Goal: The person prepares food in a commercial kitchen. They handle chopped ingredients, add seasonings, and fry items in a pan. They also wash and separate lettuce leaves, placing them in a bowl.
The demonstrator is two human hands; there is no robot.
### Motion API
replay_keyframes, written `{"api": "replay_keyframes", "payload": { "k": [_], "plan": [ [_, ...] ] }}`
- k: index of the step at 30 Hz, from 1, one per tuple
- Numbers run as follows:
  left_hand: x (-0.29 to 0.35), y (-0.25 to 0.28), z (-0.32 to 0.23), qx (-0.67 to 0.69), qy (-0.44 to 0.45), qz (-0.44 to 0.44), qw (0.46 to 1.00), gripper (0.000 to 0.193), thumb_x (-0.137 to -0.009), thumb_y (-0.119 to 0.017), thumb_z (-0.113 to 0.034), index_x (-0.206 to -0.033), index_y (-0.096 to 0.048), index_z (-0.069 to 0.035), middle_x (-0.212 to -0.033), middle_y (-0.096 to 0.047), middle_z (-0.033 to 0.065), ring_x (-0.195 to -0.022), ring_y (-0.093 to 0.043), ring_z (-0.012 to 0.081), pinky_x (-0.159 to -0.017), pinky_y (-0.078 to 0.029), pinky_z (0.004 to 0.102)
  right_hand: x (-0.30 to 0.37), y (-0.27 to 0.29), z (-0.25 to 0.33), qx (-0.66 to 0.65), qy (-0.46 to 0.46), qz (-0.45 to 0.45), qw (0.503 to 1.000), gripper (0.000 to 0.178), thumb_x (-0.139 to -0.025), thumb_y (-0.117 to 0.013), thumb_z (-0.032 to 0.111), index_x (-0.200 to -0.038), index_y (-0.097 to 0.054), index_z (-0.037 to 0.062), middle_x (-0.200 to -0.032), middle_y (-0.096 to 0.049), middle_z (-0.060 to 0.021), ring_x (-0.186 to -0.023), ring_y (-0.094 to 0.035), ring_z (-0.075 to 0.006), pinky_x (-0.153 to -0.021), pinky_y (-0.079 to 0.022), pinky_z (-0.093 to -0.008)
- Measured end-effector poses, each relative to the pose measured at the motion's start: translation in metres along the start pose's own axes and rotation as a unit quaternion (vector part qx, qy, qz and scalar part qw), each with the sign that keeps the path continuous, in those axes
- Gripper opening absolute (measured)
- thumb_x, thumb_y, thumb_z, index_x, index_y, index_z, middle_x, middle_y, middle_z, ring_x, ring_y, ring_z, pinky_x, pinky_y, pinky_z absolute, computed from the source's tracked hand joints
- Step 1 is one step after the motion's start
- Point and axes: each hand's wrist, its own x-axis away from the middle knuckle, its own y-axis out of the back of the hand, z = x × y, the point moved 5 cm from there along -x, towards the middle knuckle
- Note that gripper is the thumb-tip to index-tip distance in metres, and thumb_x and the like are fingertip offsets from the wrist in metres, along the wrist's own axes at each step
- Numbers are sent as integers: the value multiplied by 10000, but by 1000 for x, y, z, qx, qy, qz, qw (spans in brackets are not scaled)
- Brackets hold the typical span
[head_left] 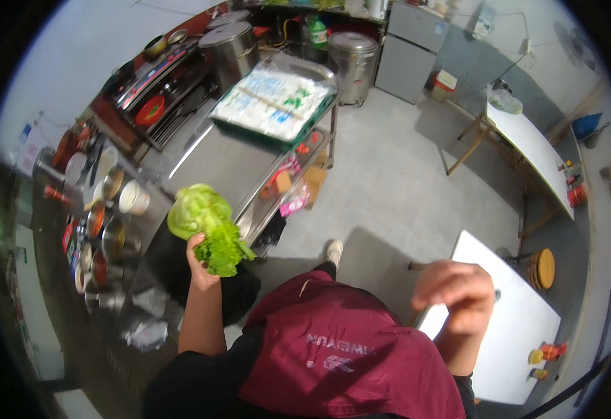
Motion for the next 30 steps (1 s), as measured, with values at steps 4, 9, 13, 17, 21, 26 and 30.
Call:
{"api": "replay_keyframes", "payload": {
  "k": [4, 9, 13, 17, 21, 26, 30],
  "plan": [
    [-189, -46, 37, 62, 17, 83, 995, 693, -779, -610, -276, -1403, -446, -24, -1289, -574, 201, -1183, -576, 339, -944, -525, 489, -15, 161, -68, 107, -213, -278, 930, 227, -877, -667, 84, -1072, -680, -32, -979, -709, -135, -917, -669, -214, -847, -520, -340],
    [-407, -188, 166, 81, 209, 190, 956, 766, -734, -745, -213, -1411, -428, -46, -1294, -565, 186, -1133, -605, 330, -923, -563, 473, -26, 332, -63, 181, -235, -432, 851, 194, -935, -588, 63, -1098, -651, -21, -961, -696, -106, -879, -644, -182, -846, -504, -326],
    [-507, -275, 251, 12, 387, 251, 887, 654, -804, -699, -171, -1391, -443, -38, -1272, -598, 116, -1110, -625, 259, -923, -556, 391, -20, 458, -85, 184, -257, -531, 786, 191, -963, -599, 116, -1108, -642, -1, -943, -684, -89, -841, -638, -157, -800, -502, -291],
    [-638, -288, 277, -21, 226, 304, 925, 702, -783, -696, -149, -1416, -422, -19, -1256, -611, 128, -1121, -618, 268, -974, -509, 400, -64, 614, -154, 201, -331, -551, 740, 162, -964, -610, 154, -1054, -639, 23, -930, -670, -56, -821, -619, -120, -766, -489, -261],
    [-771, -197, 217, -20, 39, 184, 982, 670, -808, -645, -248, -1378, -434, 35, -1234, -614, 192, -1093, -632, 334, -947, -533, 474, -218, 764, -252, 214, -346, -413, 815, 184, -948, -609, 154, -1048, -642, 3, -918, -672, -50, -826, -600, -115, -768, -472, -246],
    [-786, -79, 81, 36, -307, -43, 950, 719, -782, -695, -301, -1372, -430, 14, -1241, -576, 211, -1071, -619, 374, -850, -556, 504, -457, 819, -392, 214, -385, -101, 892, 231, -933, -648, 123, -1120, -636, -12, -992, -671, -52, -923, -614, -134, -852, -483, -274],
    [-727, -68, 23, 20, -473, -64, 878, 852, -768, -700, -264, -1478, -302, -12, -1376, -482, 221, -1136, -570, 361, -927, -502, 498, -586, 791, -488, 188, -334, 186, 905, 359, -893, -704, 118, -1222, -611, 8, -1065, -674, -80, -989, -626, -168, -902, -495, -313]
  ]
}}
